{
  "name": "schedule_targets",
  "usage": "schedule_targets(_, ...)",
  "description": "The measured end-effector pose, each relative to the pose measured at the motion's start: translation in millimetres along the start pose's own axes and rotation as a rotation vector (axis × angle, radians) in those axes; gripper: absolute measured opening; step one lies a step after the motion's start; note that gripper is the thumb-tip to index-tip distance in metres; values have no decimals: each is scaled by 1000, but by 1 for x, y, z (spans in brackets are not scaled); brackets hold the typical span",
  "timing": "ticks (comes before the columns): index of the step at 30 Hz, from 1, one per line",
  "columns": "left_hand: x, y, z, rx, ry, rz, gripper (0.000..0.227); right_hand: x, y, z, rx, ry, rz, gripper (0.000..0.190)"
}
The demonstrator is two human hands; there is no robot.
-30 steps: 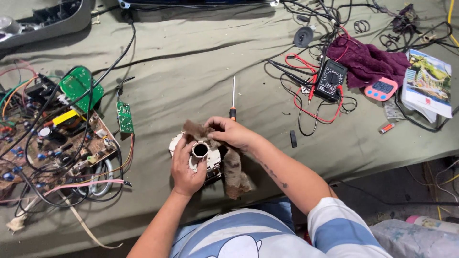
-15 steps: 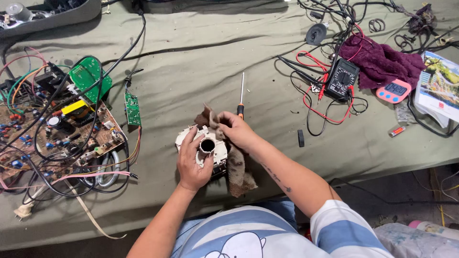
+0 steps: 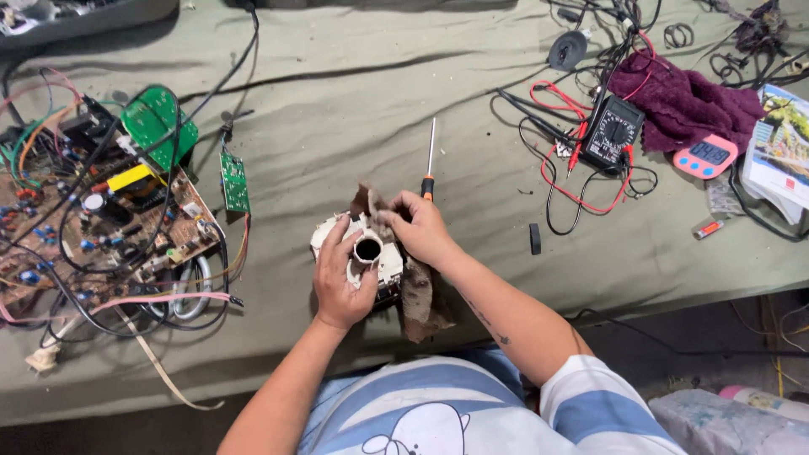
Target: Cleaning a television deflection yoke using a cloth
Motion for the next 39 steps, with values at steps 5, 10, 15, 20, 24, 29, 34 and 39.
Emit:
schedule_targets(5, 1, -2, 4, -17, 4, -30, 44, -34, -21, -2, -94, 45, -139, 8)
schedule_targets(10, 5, -8, -11, 146, -31, 1, 50, -25, -96, 18, -275, 200, -576, 12)
schedule_targets(15, -1, -10, -43, 406, 37, -96, 55, 14, -117, 53, -232, 267, -697, 16)
schedule_targets(20, 6, -1, -54, 553, -9, -82, 48, 43, -116, 60, -200, 246, -725, 16)
schedule_targets(24, 5, 0, -52, 468, -42, 3, 46, 54, -117, 68, -194, 232, -753, 16)
schedule_targets(29, -1, 9, -45, 293, -284, 275, 44, 55, -114, 69, -201, 212, -771, 16)
schedule_targets(34, -2, 26, -29, 98, -115, 216, 47, 19, -102, 51, -240, -13, -259, 27)
schedule_targets(39, -18, 24, -32, 55, 24, 128, 47, 28, -50, 46, -33, -41, -46, 22)
Point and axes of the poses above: each hand's wrist, its own z-axis away from the middle knuckle, its own y-axis out of the palm, x = y × z, the point moved 6 cm from there along -z, towards the middle knuckle, and after that the axes turned 8 degrees about -x, right-handed, at the moved point
